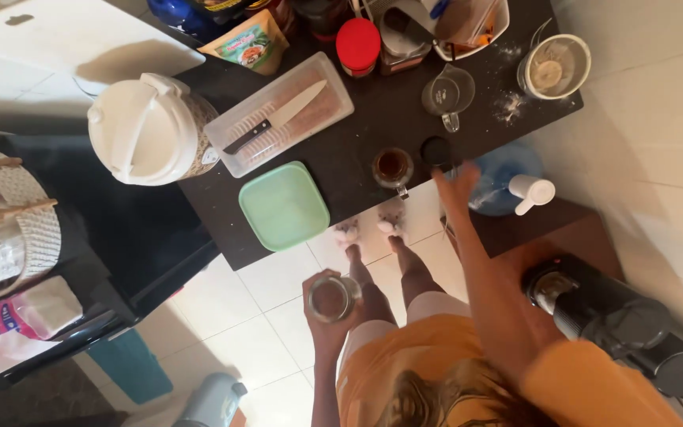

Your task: Prepare coffee by scooping grounds into a filter or cup and interacting with a coffee maker.

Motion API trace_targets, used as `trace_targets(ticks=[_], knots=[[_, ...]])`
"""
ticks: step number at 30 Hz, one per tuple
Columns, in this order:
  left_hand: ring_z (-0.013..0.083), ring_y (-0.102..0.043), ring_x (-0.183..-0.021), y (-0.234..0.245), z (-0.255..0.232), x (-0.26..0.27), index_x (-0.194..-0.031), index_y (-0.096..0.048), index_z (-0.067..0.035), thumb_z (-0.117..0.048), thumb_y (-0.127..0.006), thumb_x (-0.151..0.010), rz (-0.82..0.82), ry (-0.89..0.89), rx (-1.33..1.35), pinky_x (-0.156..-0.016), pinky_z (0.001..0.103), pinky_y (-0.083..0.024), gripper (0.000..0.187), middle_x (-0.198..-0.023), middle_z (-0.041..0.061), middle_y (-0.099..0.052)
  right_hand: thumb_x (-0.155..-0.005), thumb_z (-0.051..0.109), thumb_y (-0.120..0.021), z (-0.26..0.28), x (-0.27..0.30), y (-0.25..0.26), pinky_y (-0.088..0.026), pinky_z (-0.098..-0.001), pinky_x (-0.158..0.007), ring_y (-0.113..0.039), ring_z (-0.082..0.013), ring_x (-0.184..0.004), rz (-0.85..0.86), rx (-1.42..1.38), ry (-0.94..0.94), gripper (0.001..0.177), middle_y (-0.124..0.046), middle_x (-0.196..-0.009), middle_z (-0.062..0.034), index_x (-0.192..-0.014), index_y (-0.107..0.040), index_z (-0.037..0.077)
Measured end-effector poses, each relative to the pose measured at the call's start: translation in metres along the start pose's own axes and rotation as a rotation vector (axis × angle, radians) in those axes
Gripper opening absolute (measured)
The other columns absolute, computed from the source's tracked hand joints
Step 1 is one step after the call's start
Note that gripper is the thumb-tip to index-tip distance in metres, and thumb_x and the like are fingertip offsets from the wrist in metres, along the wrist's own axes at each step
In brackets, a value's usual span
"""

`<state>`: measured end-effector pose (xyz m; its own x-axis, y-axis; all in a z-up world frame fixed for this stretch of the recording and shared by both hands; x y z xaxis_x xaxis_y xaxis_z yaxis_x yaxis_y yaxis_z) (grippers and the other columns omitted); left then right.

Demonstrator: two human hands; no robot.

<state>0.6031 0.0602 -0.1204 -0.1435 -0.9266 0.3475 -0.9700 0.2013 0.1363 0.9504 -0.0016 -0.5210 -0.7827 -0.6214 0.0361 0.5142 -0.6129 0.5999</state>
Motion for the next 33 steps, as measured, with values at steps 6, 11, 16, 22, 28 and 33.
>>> trace_targets(ticks=[6,11,16,22,28,33], knots=[[0.0209,-0.062,-0.113,-0.019,0.005,-0.036,-0.127,-0.054,-0.005,-0.007,-0.09,-0.066,-0.054,-0.14,-0.137,-0.1,0.036,-0.051,0.071,-0.119,0.009,-0.062,-0.113,0.023,-0.048,0.046,0.167,0.112,-0.026,-0.015,-0.059,-0.03,0.0034,-0.074,0.445,-0.429,-0.676,0.03,-0.036,-0.094,0.0077,-0.135,-0.037,0.007],[0.0196,-0.065,-0.112,-0.043,-0.015,-0.077,-0.128,-0.055,-0.007,-0.008,-0.088,-0.07,0.028,-0.119,0.011,-0.1,0.036,-0.053,0.067,-0.118,0.007,-0.066,-0.107,0.022,-0.053,0.118,0.173,0.169,-0.041,-0.0241,-0.054,-0.049,-0.0068,-0.067,0.637,-0.494,-0.717,0.032,-0.055,-0.084,0.0011,-0.133,-0.059,0.003],[0.0212,-0.065,-0.116,-0.055,-0.019,-0.107,-0.129,-0.054,-0.009,-0.007,-0.092,-0.068,0.113,-0.193,0.023,-0.101,0.038,-0.055,0.072,-0.121,0.007,-0.065,-0.1,0.013,-0.058,0.24,0.077,0.195,-0.054,-0.0307,-0.075,-0.067,-0.0123,-0.091,0.525,-0.086,0.054,0.031,-0.072,-0.105,-0.0058,-0.13,-0.065,0.005],[0.0285,-0.069,-0.11,-0.07,-0.029,-0.127,-0.125,-0.061,-0.013,-0.011,-0.092,-0.061,0.159,-0.344,-0.204,-0.098,0.041,-0.056,0.071,-0.116,0.007,-0.071,-0.106,0.013,-0.055,0.466,0.021,0.243,-0.053,-0.0381,-0.072,-0.069,-0.0276,-0.081,0.474,0.153,0.093,0.023,-0.07,-0.092,-0.0094,-0.127,-0.062,0.008],[0.0307,-0.054,-0.128,-0.08,-0.029,-0.125,-0.128,-0.058,-0.016,-0.02,-0.093,-0.055,0.159,-0.397,-0.507,-0.111,0.055,-0.029,0.081,-0.124,0.007,-0.065,-0.089,0.004,-0.067,0.479,0.017,0.211,-0.054,-0.0417,-0.064,-0.069,-0.0291,-0.077,0.402,0.547,0.607,0.028,-0.063,-0.1,-0.0052,-0.113,-0.077,0.015],[0.0316,-0.054,-0.128,-0.08,-0.028,-0.128,-0.128,-0.056,-0.018,-0.021,-0.091,-0.054,0.147,-0.342,-0.512,-0.109,0.059,-0.031,0.083,-0.124,0.005,-0.064,-0.084,0.009,-0.071,0.478,0.005,0.193,-0.051,-0.0401,-0.057,-0.066,-0.0269,-0.067,0.459,0.548,0.704,0.025,-0.06,-0.088,-0.0045,-0.107,-0.08,0.014]])
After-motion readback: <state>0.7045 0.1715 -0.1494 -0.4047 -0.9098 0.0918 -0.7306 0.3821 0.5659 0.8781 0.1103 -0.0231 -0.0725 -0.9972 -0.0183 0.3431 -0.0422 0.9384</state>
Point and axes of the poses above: each hand's wrist, its own x-axis away from the middle knuckle, its own y-axis out of the back of the hand, z = x × y, the point moved 2 cm from there along -x, towards the middle knuckle
